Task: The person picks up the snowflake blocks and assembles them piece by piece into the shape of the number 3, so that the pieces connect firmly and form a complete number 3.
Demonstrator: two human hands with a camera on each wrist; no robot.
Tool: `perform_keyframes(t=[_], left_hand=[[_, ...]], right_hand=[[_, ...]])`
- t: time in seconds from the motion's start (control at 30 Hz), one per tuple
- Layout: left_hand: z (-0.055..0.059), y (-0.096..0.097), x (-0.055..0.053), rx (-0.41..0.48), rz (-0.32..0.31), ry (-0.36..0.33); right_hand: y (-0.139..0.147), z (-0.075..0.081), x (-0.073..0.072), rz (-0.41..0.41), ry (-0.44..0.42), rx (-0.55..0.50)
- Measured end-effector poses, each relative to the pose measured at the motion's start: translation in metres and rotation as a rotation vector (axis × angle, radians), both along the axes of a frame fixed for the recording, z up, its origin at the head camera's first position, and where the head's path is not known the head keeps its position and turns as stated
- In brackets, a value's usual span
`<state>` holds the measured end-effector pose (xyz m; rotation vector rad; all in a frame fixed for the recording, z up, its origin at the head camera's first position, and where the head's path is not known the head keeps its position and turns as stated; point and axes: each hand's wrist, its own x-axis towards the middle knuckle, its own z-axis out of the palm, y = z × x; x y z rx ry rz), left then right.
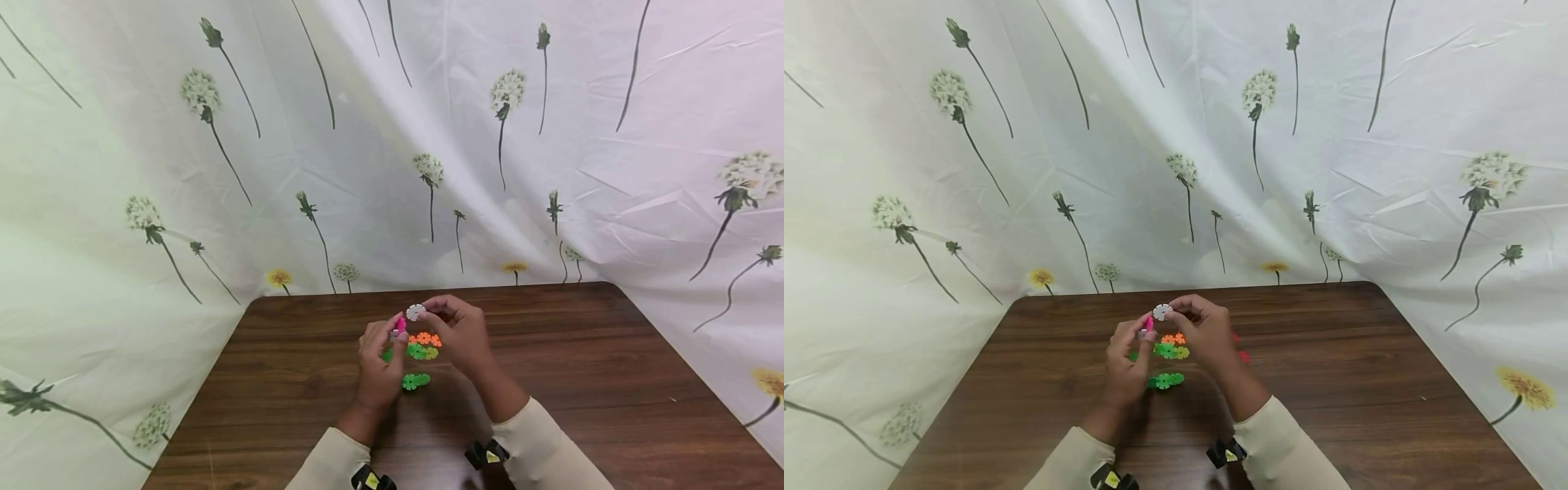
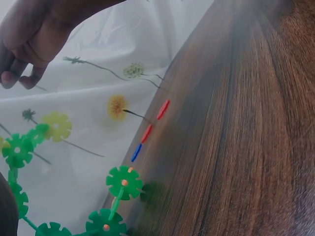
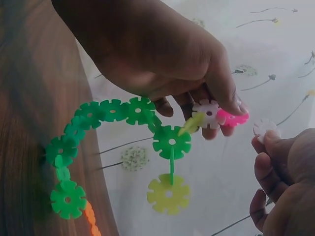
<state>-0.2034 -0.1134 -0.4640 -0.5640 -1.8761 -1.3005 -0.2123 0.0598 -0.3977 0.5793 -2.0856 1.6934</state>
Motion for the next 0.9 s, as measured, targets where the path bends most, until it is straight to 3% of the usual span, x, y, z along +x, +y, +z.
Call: perform_keyframes(t=[0.27,0.67,0.9], left_hand=[[-0.0012,-0.0003,-0.0011,-0.002,-0.013,0.008],[-0.0013,0.0003,-0.0006,-0.021,-0.014,0.005],[-0.0001,0.0021,-0.0006,-0.018,0.027,0.054]], right_hand=[[-0.0029,-0.0004,0.0019,0.010,0.065,0.013],[-0.0046,-0.0024,0.0020,0.047,0.081,0.033],[-0.0076,-0.0077,0.0003,0.056,0.196,0.032]])
